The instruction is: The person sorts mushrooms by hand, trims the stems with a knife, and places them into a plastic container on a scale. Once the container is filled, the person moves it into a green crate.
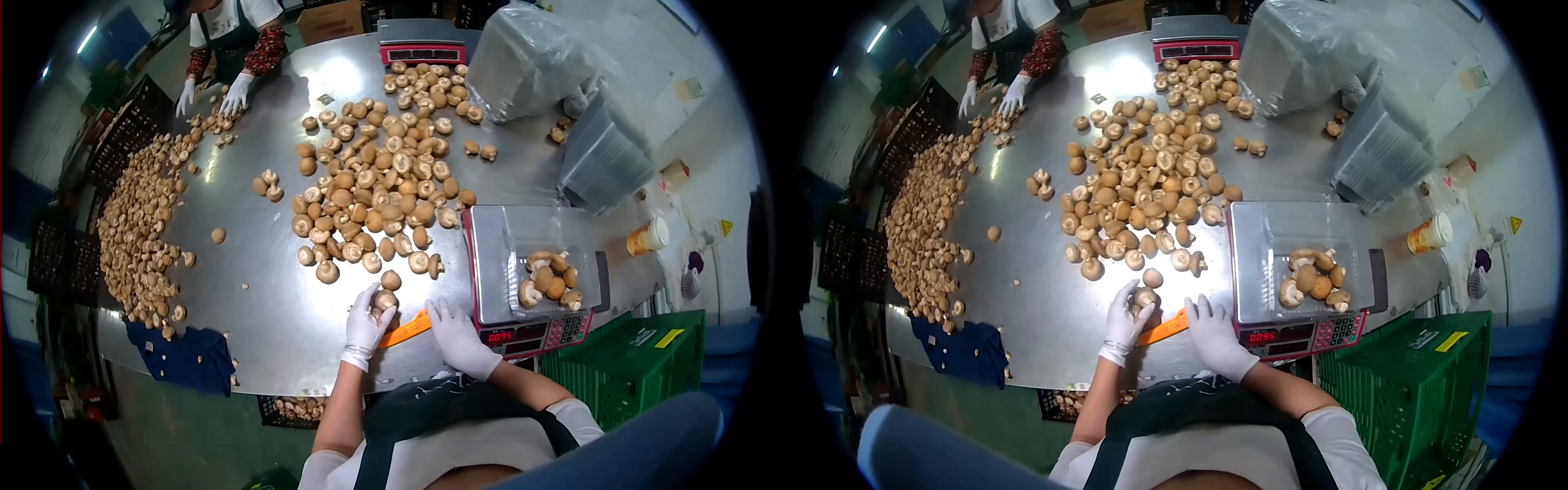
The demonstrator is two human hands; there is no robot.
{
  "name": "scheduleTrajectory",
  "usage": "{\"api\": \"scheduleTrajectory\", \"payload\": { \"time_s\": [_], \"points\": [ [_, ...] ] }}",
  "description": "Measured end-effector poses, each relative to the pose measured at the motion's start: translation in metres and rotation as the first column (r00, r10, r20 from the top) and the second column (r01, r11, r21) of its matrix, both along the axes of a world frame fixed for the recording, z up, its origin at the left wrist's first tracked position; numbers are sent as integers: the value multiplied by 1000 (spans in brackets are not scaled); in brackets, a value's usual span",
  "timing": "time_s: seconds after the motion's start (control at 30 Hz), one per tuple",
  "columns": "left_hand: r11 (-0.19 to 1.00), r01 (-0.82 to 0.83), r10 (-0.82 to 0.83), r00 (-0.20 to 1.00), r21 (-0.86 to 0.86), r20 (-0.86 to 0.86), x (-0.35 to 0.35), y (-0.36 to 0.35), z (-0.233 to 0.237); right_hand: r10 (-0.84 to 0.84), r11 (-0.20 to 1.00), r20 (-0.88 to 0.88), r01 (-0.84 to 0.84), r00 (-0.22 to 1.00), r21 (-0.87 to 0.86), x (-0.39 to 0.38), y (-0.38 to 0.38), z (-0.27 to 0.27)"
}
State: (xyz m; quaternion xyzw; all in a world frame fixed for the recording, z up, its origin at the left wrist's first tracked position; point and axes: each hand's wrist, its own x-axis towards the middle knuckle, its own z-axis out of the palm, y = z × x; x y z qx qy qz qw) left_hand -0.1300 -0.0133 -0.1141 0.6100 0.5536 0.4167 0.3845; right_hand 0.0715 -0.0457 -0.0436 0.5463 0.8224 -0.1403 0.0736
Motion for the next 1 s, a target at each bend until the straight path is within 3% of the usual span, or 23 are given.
{"api": "scheduleTrajectory", "payload": {
  "time_s": [0.03, 0.1, 0.13, 0.17, 0.2, 0.23, 0.27, 0.3, 0.33, 0.37, 0.4, 0.43, 0.5, 0.57, 0.63, 0.7, 0.77, 0.83, 1.0],
  "points": [
    [1000, -13, 13, 1000, -4, -3, -1, -3, 11, -68, 997, 63, 69, 996, -20, -2, 2, -9],
    [946, -1, 153, 884, -325, 441, -5, -15, 38, -61, 993, 82, 69, 995, -100, -3, 9, -14],
    [864, 85, 228, 812, -496, 538, -12, -17, 50, -108, 982, -18, 104, 994, -157, -3, 10, -5],
    [862, 69, 245, 810, -503, 532, -15, -20, 61, -161, 966, -113, 133, 980, -220, -4, 11, 5],
    [816, 172, 369, 579, -551, 727, -18, -24, 71, -274, 946, -309, 198, 911, -255, -5, 13, 18],
    [780, 287, 483, 288, -556, 827, -21, -28, 74, -264, 947, -311, 185, 913, -263, -4, 15, 24],
    [792, 353, 459, 194, -498, 867, -25, -31, 65, -368, 902, -541, 151, 756, -404, -1, 18, 29],
    [791, 347, 465, 194, -503, 864, -25, -34, 65, -481, 848, -699, 78, 529, -524, 2, 21, 30],
    [801, 412, 432, 107, -436, 895, -23, -36, 67, -664, 700, -695, -96, 277, -707, 5, 25, 24],
    [805, 473, 399, 17, -359, 917, -20, -38, 70, -666, 699, -693, -93, 276, -709, 5, 26, 24],
    [796, 504, 425, -72, -335, 902, -18, -40, 81, -808, 550, -589, -312, 36, -775, 5, 27, 25],
    [792, 514, 424, -73, -331, 902, -16, -40, 87, -906, 413, -391, -539, -160, -735, 5, 28, 28],
    [787, 514, 318, 135, -341, 938, -13, -39, 96, -929, 363, -334, -570, -160, -737, 8, 26, 36],
    [797, 541, 231, 138, -269, 963, -10, -42, 103, -963, 270, -210, -660, -171, -701, 10, 23, 38],
    [854, 446, -26, 550, -267, 835, -8, -43, 112, -970, 240, -143, -684, -196, -689, 13, 20, 38],
    [836, 422, 30, 603, -351, 797, -6, -46, 121, -968, 223, -91, -633, -234, -741, 10, 16, 43],
    [906, 345, -115, 757, -244, 643, -2, -50, 123, -964, 208, -39, -650, -264, -731, 8, 8, 37],
    [902, 325, -55, 738, -284, 673, 5, -52, 130, -933, 205, 58, -656, -355, -726, 1, 1, 31],
    [920, 264, -44, 802, -288, 596, 9, -56, 124, -948, 192, 22, -624, -319, -757, 1, -6, 31]
  ]
}}
